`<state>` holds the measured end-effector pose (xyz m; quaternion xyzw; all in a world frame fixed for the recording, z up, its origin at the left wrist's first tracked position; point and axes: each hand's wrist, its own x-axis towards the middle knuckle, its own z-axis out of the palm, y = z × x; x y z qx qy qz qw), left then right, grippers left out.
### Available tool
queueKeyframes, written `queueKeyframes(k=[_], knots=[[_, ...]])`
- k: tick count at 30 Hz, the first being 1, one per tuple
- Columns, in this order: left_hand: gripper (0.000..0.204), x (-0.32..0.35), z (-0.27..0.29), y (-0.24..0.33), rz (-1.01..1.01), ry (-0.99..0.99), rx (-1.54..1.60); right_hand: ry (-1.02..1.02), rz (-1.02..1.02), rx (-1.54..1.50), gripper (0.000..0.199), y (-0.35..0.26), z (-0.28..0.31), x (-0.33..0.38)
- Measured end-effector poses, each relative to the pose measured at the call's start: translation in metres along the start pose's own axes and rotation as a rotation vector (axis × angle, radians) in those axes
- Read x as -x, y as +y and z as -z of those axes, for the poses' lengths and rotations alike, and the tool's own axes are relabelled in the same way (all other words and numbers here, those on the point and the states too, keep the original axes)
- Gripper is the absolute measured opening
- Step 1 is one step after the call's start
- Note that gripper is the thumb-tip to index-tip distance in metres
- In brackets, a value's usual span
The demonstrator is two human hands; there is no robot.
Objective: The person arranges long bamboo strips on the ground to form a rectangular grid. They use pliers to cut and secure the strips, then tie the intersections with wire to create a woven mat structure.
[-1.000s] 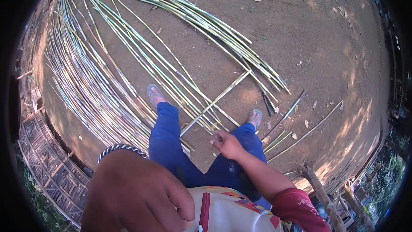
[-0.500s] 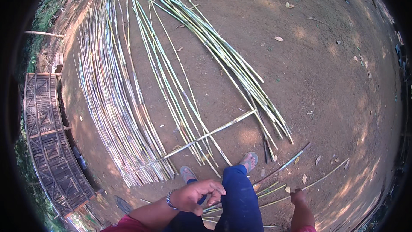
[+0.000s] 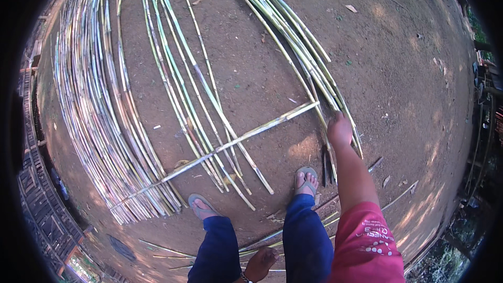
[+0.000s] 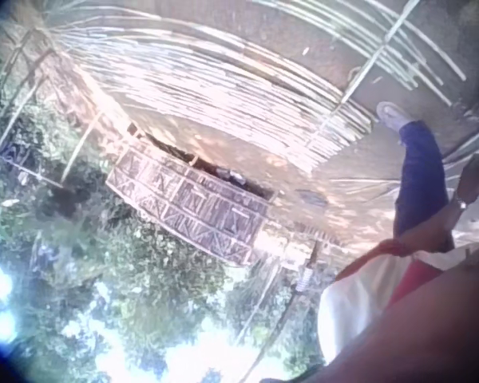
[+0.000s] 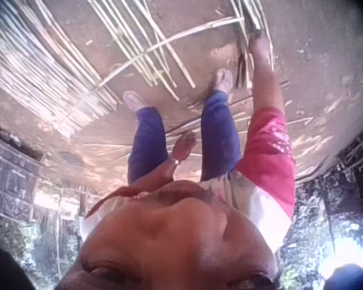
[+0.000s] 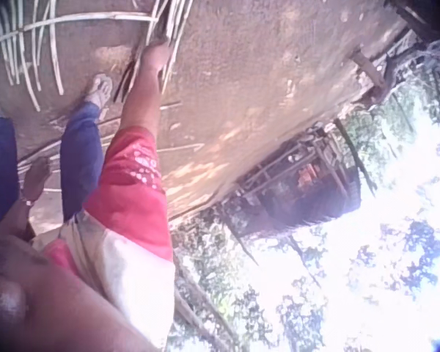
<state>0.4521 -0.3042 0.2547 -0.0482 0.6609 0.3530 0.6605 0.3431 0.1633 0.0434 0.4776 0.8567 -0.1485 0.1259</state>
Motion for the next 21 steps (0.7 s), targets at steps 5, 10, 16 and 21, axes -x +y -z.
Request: queueKeyframes(k=[5,10,16,21], knots=[[0.036,-0.018,-0.034,0.005,0.036,0.110,0.336,0.106,0.069,0.103,0.035,0.005,0.002,-0.056],[0.035,-0.029,-0.054,-0.006,0.044,0.118,0.354,-0.068,-0.075,0.206,0.036,0.001,0.000,-0.061],[0.035,-0.028,-0.051,0.031,0.082,0.140,0.267,-0.190,-0.113,0.311,0.037,0.015,-0.011,-0.053],[0.033,-0.037,-0.059,0.023,0.037,0.149,0.336,-0.003,0.070,0.144,0.032,0.033,-0.019,-0.024]])
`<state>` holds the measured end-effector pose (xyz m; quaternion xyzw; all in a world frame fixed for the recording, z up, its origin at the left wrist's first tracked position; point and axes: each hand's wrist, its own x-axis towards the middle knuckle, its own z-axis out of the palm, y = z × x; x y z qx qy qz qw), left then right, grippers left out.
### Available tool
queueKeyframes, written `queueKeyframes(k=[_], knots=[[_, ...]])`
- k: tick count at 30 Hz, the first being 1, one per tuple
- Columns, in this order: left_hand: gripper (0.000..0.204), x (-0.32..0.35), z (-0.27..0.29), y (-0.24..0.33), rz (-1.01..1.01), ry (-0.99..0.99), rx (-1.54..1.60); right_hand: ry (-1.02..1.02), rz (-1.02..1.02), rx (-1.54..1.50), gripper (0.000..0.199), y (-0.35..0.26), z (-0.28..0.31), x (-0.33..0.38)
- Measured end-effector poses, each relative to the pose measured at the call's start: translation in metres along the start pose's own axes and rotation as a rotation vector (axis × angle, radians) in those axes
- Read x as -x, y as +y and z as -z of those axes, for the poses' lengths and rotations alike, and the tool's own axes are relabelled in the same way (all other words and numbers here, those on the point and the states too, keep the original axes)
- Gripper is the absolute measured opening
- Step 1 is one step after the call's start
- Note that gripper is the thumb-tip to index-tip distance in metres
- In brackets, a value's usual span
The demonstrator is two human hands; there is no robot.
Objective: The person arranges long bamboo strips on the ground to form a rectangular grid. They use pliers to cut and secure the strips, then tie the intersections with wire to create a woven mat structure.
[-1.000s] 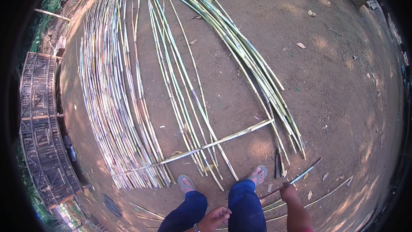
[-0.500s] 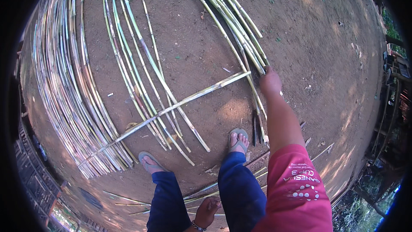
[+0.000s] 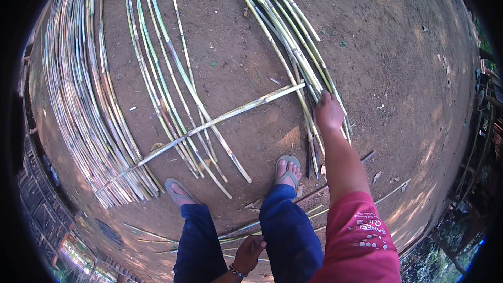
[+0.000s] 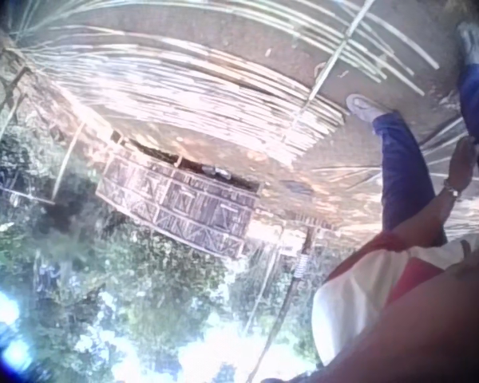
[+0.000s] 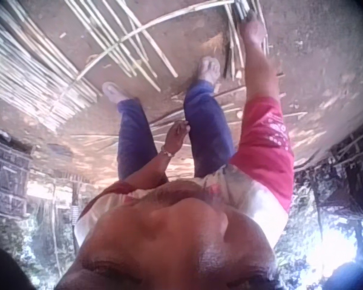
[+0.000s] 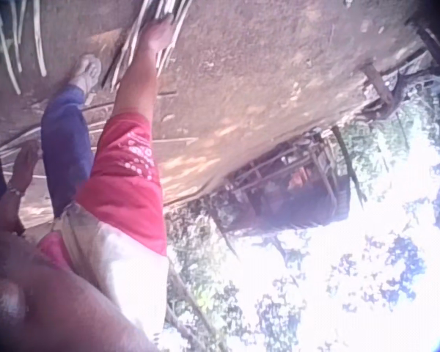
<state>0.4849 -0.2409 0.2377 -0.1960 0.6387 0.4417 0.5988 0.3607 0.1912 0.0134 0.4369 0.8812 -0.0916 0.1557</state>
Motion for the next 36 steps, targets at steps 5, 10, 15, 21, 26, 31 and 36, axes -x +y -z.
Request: queueKeyframes(k=[5,10,15,21,26,31,36], knots=[[0.033,0.001,-0.002,-0.002,-0.003,-0.013,0.060,-0.037,0.063,-0.090,0.047,0.012,-0.019,0.020],[0.030,0.002,0.002,0.007,0.060,-0.024,0.078,-0.229,0.004,-0.117,0.064,0.017,-0.024,0.018],[0.039,0.002,0.006,-0.002,0.000,-0.022,0.095,-0.221,0.072,-0.143,0.062,0.017,-0.023,0.026],[0.040,0.005,0.006,-0.011,0.016,-0.030,0.167,-0.183,0.226,-0.236,0.057,0.008,-0.025,0.062],[0.042,0.005,0.003,-0.028,0.013,-0.054,0.134,-0.296,0.195,-0.230,0.041,-0.048,-0.041,0.106],[0.037,0.007,0.010,-0.013,-0.026,-0.062,0.215,-0.209,0.144,-0.308,0.033,-0.104,-0.069,0.118],[0.037,0.011,0.019,0.008,-0.131,-0.030,0.317,-0.342,0.060,-0.320,0.034,-0.144,-0.071,0.125]])
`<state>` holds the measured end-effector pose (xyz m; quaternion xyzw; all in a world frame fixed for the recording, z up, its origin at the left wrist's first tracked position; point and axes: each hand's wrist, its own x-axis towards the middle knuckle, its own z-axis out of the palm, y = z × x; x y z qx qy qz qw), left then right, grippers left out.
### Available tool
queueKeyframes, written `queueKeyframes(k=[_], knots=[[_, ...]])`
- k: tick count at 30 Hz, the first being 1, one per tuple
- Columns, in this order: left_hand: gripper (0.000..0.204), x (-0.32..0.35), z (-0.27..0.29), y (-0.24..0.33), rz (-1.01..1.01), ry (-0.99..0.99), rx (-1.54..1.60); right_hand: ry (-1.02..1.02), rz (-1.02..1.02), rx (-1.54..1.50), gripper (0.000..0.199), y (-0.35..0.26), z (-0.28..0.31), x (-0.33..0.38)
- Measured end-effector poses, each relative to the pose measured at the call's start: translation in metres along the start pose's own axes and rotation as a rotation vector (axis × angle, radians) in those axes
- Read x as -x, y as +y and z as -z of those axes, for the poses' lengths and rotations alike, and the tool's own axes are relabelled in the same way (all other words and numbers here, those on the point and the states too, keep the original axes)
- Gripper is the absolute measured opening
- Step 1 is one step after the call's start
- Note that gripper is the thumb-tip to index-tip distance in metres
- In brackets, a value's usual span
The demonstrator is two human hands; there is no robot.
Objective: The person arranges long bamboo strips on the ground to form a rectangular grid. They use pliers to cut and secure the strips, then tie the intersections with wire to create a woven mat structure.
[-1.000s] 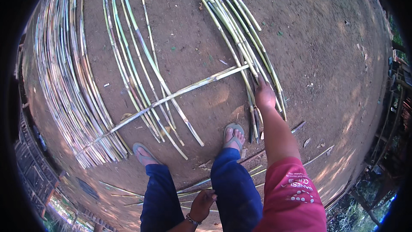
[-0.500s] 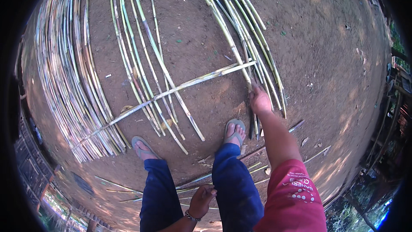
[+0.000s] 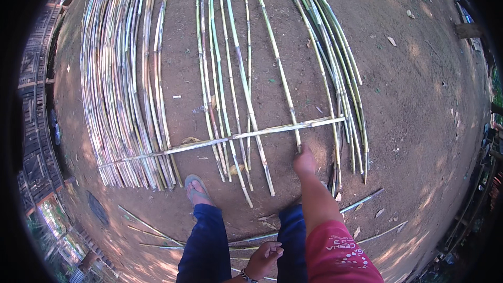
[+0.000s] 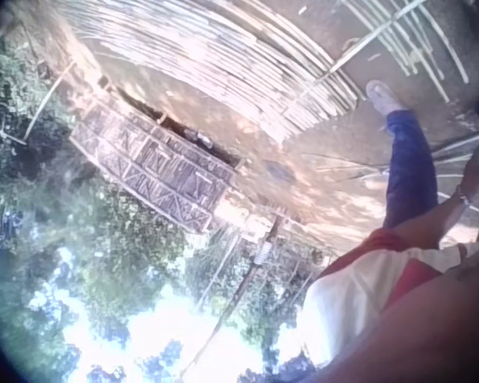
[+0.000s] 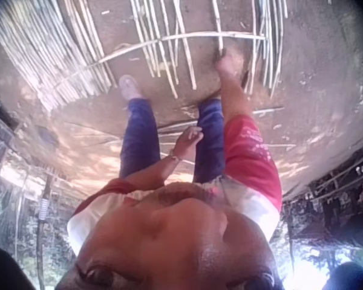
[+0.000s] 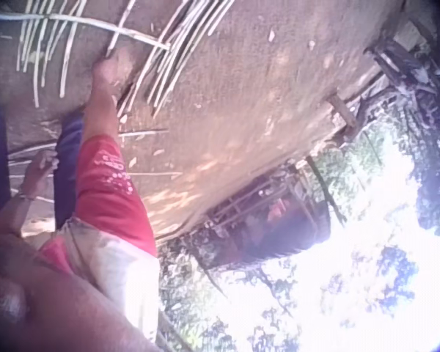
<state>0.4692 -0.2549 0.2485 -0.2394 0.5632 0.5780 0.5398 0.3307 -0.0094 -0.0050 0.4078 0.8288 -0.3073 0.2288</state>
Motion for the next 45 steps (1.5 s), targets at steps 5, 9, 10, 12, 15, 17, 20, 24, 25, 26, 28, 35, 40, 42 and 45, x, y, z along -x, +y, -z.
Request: queueKeyframes(k=[5,9,10,12,15,17,20,24,25,26,28,35,40,42,45], knots=[[0.038,0.001,0.006,0.002,0.001,0.044,-0.020,-0.180,0.069,0.186,0.035,-0.047,-0.056,0.031],[0.036,-0.003,-0.006,0.005,0.040,-0.026,0.112,-0.214,0.114,0.269,0.042,-0.044,-0.085,0.052],[0.035,-0.002,-0.003,0.010,0.058,-0.029,0.114,-0.224,0.129,0.261,0.044,-0.048,-0.087,0.057],[0.035,0.000,-0.001,0.011,0.029,-0.011,0.175,-0.058,0.236,0.240,0.052,-0.052,-0.089,0.075],[0.034,0.002,0.003,0.023,-0.027,0.021,0.223,-0.036,0.242,0.245,0.059,-0.067,-0.072,0.085],[0.034,0.001,0.010,0.035,-0.065,0.060,0.205,0.023,0.481,0.253,0.052,-0.088,-0.064,0.085],[0.037,0.006,0.019,0.039,-0.106,0.132,0.147,-0.069,0.587,0.244,0.044,-0.145,-0.062,0.087],[0.038,0.014,0.028,0.044,-0.129,0.073,0.233,-0.093,0.750,0.206,0.041,-0.224,-0.081,0.054],[0.038,0.019,0.034,0.049,-0.104,0.037,0.293,-0.073,0.749,0.222,0.040,-0.241,-0.091,0.043],[0.036,0.019,0.041,0.048,-0.089,0.048,0.240,-0.038,0.718,0.231,0.042,-0.260,-0.099,0.031],[0.035,0.021,0.050,0.050,-0.085,0.068,0.269,0.029,0.593,0.307,0.046,-0.293,-0.112,0.008],[0.031,0.030,0.076,0.045,-0.043,0.031,0.470,0.028,0.143,0.326,0.070,-0.347,-0.149,-0.020],[0.032,0.036,0.098,0.050,-0.026,0.036,0.539,0.033,0.216,0.256,0.073,-0.374,-0.187,-0.001],[0.038,0.035,0.099,0.044,-0.046,0.055,0.618,-0.046,0.200,0.236,0.075,-0.401,-0.208,0.019],[0.042,0.033,0.092,0.033,-0.091,0.082,0.721,0.029,0.228,0.293,0.080,-0.421,-0.238,0.030]])
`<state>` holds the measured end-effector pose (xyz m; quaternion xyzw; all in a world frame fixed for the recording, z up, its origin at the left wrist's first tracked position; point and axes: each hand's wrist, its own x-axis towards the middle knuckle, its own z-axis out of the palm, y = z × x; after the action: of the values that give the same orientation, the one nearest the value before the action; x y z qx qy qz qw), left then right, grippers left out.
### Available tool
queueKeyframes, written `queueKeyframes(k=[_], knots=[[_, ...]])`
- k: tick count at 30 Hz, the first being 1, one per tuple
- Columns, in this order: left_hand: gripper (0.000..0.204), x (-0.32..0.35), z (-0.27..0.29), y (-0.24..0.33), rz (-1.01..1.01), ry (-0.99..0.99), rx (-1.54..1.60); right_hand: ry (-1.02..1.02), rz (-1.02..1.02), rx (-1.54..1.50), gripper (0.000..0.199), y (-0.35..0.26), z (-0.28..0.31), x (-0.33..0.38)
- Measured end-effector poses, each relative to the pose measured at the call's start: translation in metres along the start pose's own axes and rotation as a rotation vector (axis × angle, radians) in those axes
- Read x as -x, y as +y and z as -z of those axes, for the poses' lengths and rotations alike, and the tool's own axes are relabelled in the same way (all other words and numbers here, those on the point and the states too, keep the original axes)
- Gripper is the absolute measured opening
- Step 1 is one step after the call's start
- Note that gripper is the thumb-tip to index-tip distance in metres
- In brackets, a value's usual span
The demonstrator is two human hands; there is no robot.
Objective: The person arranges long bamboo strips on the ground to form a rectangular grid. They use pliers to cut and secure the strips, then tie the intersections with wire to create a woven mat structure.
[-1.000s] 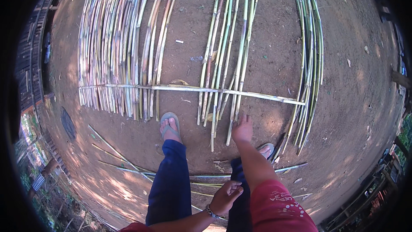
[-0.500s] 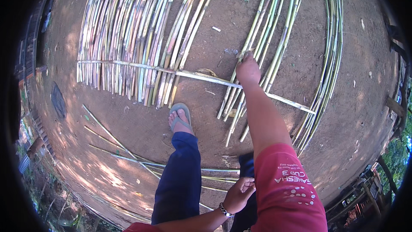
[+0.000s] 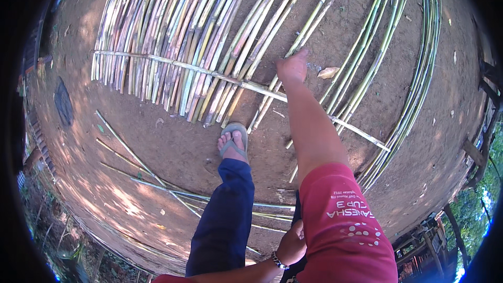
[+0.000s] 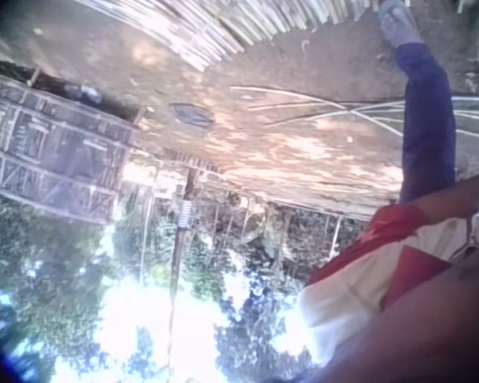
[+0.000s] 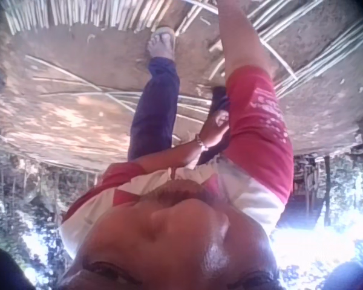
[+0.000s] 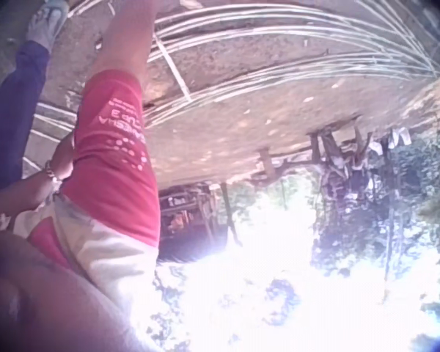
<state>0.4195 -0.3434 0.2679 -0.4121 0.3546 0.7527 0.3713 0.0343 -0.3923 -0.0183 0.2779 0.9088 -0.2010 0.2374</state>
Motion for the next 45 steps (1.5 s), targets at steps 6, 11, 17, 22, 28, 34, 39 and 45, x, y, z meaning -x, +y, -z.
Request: queueKeyframes(k=[6,11,17,22,28,34,39,45], knots=[[0.043,0.005,0.018,0.043,0.017,0.031,-0.091,-0.037,0.020,0.061,0.089,-0.018,-0.010,0.005],[0.044,0.006,0.025,0.045,0.047,0.032,-0.114,-0.083,0.083,0.018,0.089,-0.027,-0.009,0.012],[0.044,0.005,0.027,0.044,0.080,0.031,-0.142,-0.077,0.103,-0.151,0.080,-0.012,-0.018,0.000],[0.044,0.003,0.033,0.033,0.023,0.040,-0.182,-0.355,0.081,-0.410,0.065,0.007,-0.002,-0.021],[0.045,0.001,0.039,0.035,0.068,0.043,-0.220,-0.016,-0.138,-0.877,0.048,0.007,-0.018,-0.067],[0.042,-0.008,0.074,0.002,-0.132,0.170,-0.298,0.217,-0.196,-0.478,0.050,-0.050,-0.015,-0.031],[0.039,0.004,0.080,0.055,0.098,0.138,-0.248,0.149,-0.117,-0.404,0.049,-0.074,-0.020,-0.020],[0.035,0.002,0.068,0.075,0.130,0.138,-0.148,0.055,0.019,-0.454,0.041,-0.018,-0.025,-0.063]])
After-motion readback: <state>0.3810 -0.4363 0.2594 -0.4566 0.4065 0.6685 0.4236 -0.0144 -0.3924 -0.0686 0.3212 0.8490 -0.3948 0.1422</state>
